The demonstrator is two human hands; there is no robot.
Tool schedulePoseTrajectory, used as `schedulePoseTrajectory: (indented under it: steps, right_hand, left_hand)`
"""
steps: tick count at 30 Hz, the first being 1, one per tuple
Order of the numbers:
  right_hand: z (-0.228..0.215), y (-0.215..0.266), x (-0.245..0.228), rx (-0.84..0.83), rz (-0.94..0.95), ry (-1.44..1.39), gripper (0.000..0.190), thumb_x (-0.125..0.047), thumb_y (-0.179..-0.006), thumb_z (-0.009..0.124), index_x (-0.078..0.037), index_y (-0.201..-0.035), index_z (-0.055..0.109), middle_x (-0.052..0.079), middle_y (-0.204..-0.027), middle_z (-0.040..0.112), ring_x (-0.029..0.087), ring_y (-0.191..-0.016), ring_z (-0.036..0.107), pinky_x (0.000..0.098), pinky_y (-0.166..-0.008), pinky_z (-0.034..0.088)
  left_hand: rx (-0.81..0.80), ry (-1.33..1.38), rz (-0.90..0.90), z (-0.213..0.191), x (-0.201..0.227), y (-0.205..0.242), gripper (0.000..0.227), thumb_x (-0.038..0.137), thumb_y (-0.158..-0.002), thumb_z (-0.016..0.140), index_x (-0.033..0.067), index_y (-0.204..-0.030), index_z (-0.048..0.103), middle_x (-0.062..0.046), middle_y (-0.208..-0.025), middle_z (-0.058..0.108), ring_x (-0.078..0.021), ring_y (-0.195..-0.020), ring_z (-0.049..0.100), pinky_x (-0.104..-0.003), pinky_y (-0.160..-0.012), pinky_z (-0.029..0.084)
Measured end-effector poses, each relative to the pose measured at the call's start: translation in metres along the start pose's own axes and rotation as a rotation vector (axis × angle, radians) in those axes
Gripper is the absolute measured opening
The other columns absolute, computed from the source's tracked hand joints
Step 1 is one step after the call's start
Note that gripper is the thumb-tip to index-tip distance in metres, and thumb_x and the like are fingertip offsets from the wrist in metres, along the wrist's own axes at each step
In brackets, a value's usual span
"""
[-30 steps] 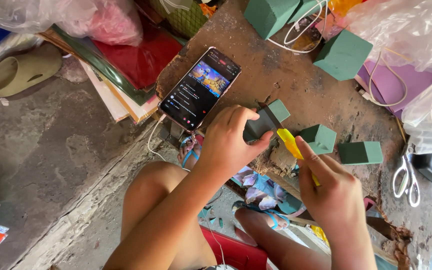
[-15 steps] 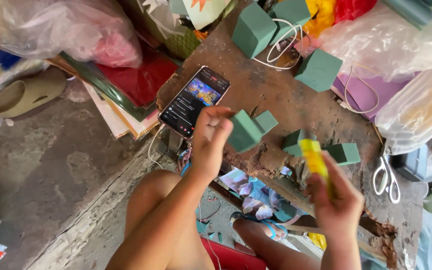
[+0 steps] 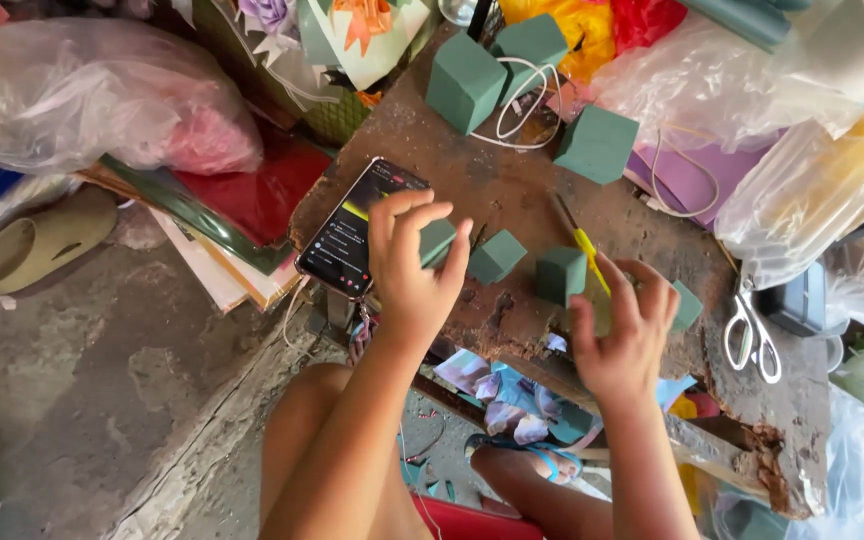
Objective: The person cuts green foam blocks into smaller pieces using a yellow utility knife on a wooden table. They repeatedly slice the blocks, separate the pieces, and place them into a plastic bag on the floor.
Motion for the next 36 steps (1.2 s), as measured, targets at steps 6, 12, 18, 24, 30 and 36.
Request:
schedulePoseTrajectory:
  steps: [6,12,18,24,30,36]
  right_hand:
    - [0.011,0.005,-0.019,-0.124,-0.019,-0.025,0.062,-0.028,-0.082,0.081,-0.007,-0.137,0.065,0.012,-0.111,0.062,0.036,-0.116,0.058,0.0468,-0.098,0.040]
    - [-0.064,0.012,0.056,0.112,0.125,-0.087,0.034,-0.009,-0.087,0.079,-0.012,-0.120,0.072,0.003,-0.107,0.067,0.031,-0.105,0.062,0.0434,-0.097,0.039]
    - [-0.067,0.010,0.035,0.102,0.130,-0.030,0.040,-0.016,-0.087,0.083,-0.008,-0.122,0.065,0.011,-0.120,0.058,0.036,-0.117,0.057,0.0482,-0.103,0.038]
    - [-0.007,0.009,-0.009,0.005,0.053,-0.190,0.039,-0.026,-0.091,0.074,-0.006,-0.123,0.065,0.016,-0.121,0.058,0.041,-0.114,0.058,0.0524,-0.100,0.045]
    - [0.041,0.027,0.038,-0.170,0.197,0.142,0.056,-0.010,-0.086,0.063,-0.006,-0.141,0.054,0.018,-0.115,0.060,0.042,-0.109,0.062,0.0539,-0.084,0.055]
    - [0.050,0.039,0.064,-0.213,0.246,0.120,0.046,-0.011,-0.083,0.073,-0.009,-0.129,0.064,0.013,-0.101,0.065,0.037,-0.094,0.065,0.0465,-0.081,0.054]
  left_hand:
    - [-0.145,-0.212,0.136,0.047,0.013,0.019,0.027,0.043,-0.096,0.070,0.0194,-0.109,0.064,-0.004,-0.117,0.058,-0.0257,-0.099,0.065,-0.042,-0.083,0.055]
    - [-0.203,-0.359,0.197,0.053,0.014,0.034,0.064,0.056,-0.073,0.082,0.0168,-0.120,0.062,-0.013,-0.128,0.057,-0.0340,-0.104,0.065,-0.050,-0.085,0.054]
    - [-0.223,-0.175,0.010,0.050,-0.008,0.029,0.043,0.045,-0.079,0.084,0.0182,-0.106,0.065,-0.006,-0.114,0.060,-0.0294,-0.101,0.068,-0.045,-0.087,0.054]
    - [-0.267,-0.005,-0.148,0.045,-0.013,0.029,0.027,0.040,-0.091,0.077,0.0175,-0.102,0.068,-0.002,-0.106,0.065,-0.0264,-0.097,0.070,-0.041,-0.085,0.055]
    - [-0.467,-0.289,0.171,0.053,0.015,0.032,0.047,0.056,-0.092,0.068,0.0286,-0.130,0.065,-0.009,-0.141,0.055,-0.0445,-0.143,0.037,-0.069,-0.111,0.020]
    - [-0.824,-0.289,0.228,0.062,0.035,0.047,0.075,0.025,-0.055,0.082,0.0210,-0.128,0.065,-0.016,-0.156,0.044,-0.0455,-0.153,0.023,-0.083,-0.111,0.007]
Point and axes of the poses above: each hand's wrist, its own y-axis away from the middle knuckle, its own z-axis out of the palm, x = y × z, the point moved 10 cm from there along -y, towards the middle knuckle
